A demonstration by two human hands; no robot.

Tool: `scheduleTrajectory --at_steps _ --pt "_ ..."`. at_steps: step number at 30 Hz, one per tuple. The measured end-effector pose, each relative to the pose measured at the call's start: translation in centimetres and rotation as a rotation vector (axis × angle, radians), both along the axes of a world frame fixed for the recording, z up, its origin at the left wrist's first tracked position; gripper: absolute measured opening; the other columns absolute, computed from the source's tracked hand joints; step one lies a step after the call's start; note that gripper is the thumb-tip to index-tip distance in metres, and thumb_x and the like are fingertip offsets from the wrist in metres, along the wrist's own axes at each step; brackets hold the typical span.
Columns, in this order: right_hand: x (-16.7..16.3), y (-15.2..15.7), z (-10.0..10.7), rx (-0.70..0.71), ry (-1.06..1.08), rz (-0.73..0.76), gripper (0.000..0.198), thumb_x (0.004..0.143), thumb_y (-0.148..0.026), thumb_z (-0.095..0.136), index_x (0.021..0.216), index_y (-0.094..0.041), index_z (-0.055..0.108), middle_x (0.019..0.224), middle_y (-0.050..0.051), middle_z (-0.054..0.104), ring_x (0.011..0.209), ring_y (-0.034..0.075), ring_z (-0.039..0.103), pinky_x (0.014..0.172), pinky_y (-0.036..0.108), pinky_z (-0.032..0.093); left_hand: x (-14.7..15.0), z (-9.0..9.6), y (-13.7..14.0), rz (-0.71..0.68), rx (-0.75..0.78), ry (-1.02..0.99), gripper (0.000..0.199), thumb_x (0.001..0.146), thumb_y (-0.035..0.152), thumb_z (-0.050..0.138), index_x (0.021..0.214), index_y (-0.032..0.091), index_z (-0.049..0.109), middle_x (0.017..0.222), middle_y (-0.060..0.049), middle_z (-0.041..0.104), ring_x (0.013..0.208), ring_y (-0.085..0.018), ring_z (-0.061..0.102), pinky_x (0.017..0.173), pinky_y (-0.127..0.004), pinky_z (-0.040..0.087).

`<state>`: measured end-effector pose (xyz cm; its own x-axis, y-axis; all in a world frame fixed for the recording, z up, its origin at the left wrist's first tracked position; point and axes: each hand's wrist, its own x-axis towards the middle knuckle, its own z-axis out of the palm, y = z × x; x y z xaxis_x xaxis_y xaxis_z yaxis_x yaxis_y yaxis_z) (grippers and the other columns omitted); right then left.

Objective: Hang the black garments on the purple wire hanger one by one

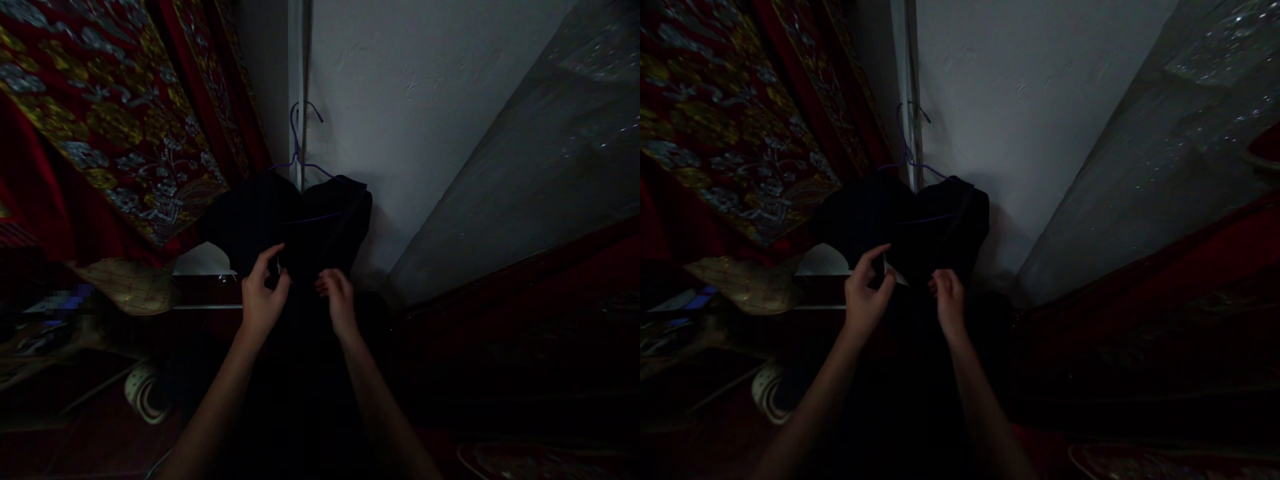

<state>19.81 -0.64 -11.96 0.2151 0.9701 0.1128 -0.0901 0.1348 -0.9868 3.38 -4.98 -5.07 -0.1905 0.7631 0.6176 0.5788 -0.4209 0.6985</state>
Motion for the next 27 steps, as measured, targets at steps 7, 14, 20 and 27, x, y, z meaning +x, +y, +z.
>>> scheduleTrajectory --at_steps 7,14,20,27 --pt "-2.9 0.6 -1.9 -0.454 -0.247 0.487 0.047 0.101 -0.049 0.044 0.072 -0.016 0.063 0.053 0.001 0.06 0.046 0.011 0.052 0.051 0.024 0.035 1.8 -0.6 -1.0 -0.074 -0.012 -0.256 0.046 0.086 0.015 0.066 0.131 0.022 0.061 0.092 -0.001 0.067 0.056 -0.008 0.05 0.054 -0.021 0.043" --pt "-2.8 -1.5 -1.3 -0.466 -0.322 0.557 0.044 0.096 -0.02 0.046 0.054 -0.015 0.058 0.045 0.0 0.053 0.046 0.011 0.049 0.053 0.024 0.034 2.9 -3.2 -1.6 -0.032 0.004 -0.594 0.05 0.09 0.026 0.068 0.136 0.022 0.051 0.071 0.005 0.054 0.056 -0.009 0.048 0.053 -0.02 0.04" --pt "-3.4 -2.3 -0.8 -0.426 -0.314 0.528 0.033 0.09 -0.015 0.052 0.058 -0.016 0.059 0.046 -0.003 0.053 0.047 0.01 0.047 0.052 0.024 0.032 -0.8 -7.7 0.3 -0.137 -0.118 -0.578 0.033 0.086 0.022 0.054 0.119 0.018 0.055 0.086 -0.001 0.06 0.076 -0.013 0.059 0.074 -0.025 0.048" --pt "-2.8 -2.3 -1.6 -0.405 -0.25 0.48 0.035 0.088 -0.019 0.055 0.053 -0.017 0.055 0.045 -0.003 0.049 0.046 0.009 0.045 0.052 0.023 0.032 -0.7 -10.8 -0.5 -0.338 -0.353 -0.194 0.03 0.072 0.015 0.059 0.102 0.017 0.062 0.096 -0.004 0.069 0.095 -0.021 0.065 0.089 -0.032 0.05"
